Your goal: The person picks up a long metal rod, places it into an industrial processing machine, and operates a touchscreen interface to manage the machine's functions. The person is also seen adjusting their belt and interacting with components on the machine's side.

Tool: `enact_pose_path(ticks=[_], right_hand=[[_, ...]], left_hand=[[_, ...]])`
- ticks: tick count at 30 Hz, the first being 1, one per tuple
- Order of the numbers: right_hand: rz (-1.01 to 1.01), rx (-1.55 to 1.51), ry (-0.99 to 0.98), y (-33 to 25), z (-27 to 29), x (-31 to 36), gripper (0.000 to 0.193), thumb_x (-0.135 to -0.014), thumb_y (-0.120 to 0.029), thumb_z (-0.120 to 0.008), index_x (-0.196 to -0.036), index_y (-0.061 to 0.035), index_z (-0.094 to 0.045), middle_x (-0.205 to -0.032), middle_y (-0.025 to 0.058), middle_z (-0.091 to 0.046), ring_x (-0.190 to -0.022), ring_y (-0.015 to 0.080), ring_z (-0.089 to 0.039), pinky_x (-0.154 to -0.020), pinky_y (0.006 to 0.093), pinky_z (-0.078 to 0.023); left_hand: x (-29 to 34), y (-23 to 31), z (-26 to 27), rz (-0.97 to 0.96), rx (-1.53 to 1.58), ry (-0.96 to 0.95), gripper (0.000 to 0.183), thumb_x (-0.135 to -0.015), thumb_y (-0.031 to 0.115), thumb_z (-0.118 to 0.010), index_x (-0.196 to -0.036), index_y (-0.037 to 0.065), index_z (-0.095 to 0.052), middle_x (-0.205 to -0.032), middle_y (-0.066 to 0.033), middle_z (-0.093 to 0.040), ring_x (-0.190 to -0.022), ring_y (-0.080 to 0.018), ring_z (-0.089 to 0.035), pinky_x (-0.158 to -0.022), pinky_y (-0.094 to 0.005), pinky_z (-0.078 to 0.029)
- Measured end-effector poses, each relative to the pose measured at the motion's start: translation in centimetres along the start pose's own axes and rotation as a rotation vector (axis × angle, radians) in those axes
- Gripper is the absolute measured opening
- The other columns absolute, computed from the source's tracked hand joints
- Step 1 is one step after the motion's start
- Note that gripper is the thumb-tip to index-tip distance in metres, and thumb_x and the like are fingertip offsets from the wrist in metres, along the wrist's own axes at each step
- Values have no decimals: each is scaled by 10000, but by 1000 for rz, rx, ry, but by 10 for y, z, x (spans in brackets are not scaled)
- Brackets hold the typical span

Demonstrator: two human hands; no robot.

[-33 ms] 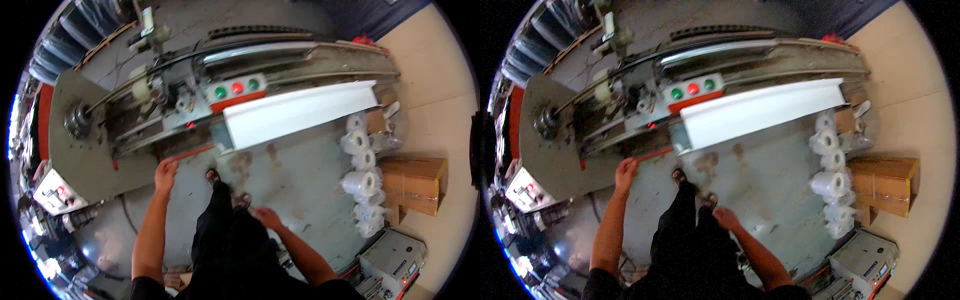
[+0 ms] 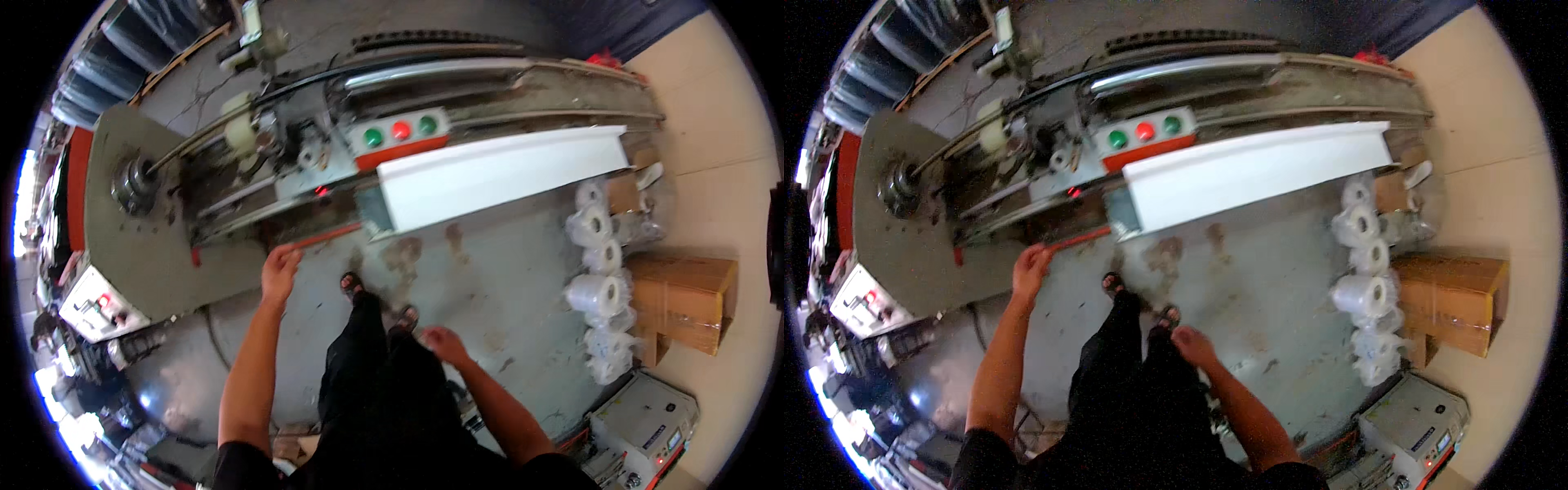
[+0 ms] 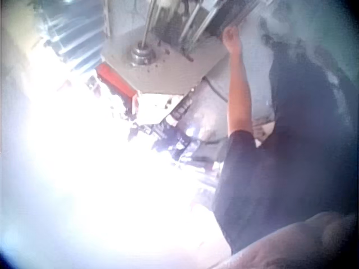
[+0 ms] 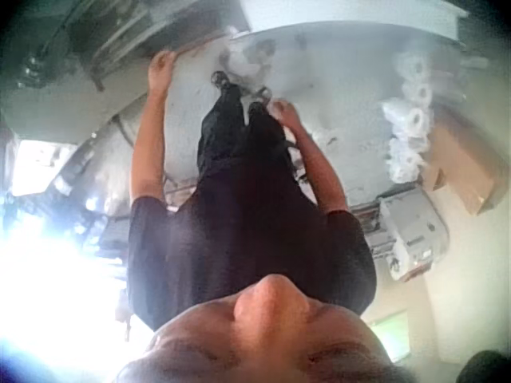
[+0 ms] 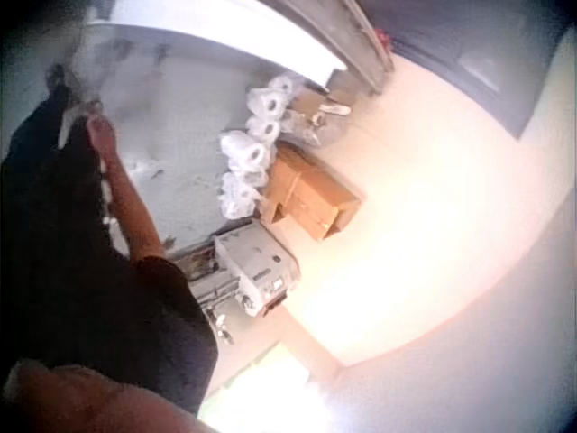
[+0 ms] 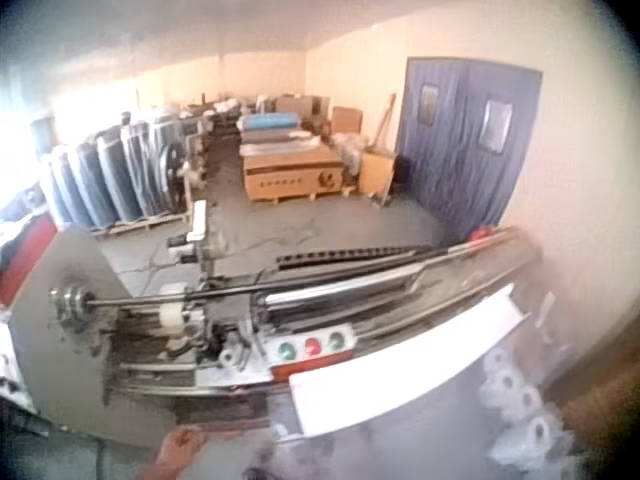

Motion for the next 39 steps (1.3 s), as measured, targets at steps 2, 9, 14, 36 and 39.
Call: enact_pose_path(ticks=[2,9,14,36,39], right_hand=[[127,-263,39,-21,-13,0,266,-1036,-246,-678,-1207,-47,-722,-1052,42,-750,-970,156,-693,-891,333,-549],[-133,45,-169,-108,3,42,618,-1047,-590,-554,-1123,-10,-752,-861,119,-771,-788,214,-733,-741,392,-561],[-176,-210,-456,-191,-44,45,664,-1033,-615,-571,-1180,8,-747,-990,128,-773,-925,191,-723,-811,340,-558],[78,911,-314,-212,65,113,338,-948,-280,-675,-1261,-163,-723,-1036,164,-775,-941,396,-736,-838,540,-574],[187,667,-283,-203,43,120,254,-972,-226,-649,-1201,-151,-729,-1029,142,-768,-932,400,-721,-823,549,-559]], left_hand=[[-8,4,11,-13,-98,-57,348,-1028,262,-709,-1286,38,-644,-1043,-26,-745,-960,-116,-660,-847,-272,-520],[75,-3,67,-48,-564,-619,135,-1002,194,-694,-1058,92,-762,-941,-24,-744,-897,-112,-680,-813,-301,-553],[190,8,116,8,-299,-889,142,-992,163,-748,-1103,81,-781,-1038,-49,-737,-925,-160,-679,-786,-310,-557],[197,69,138,-101,-784,-868,224,-996,214,-676,-1176,90,-630,-1063,-159,-676,-1031,-385,-679,-900,-489,-537],[223,64,159,-69,-695,-764,237,-1006,240,-681,-1172,80,-631,-1018,-156,-669,-959,-370,-687,-851,-465,-547]])
Point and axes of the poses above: each hand's wrist, its own x-axis away from the middle knuckle, its own z-axis out of the back of the hand, y = z × x, the point moved 1 cm from there along -x, towards the middle knuckle
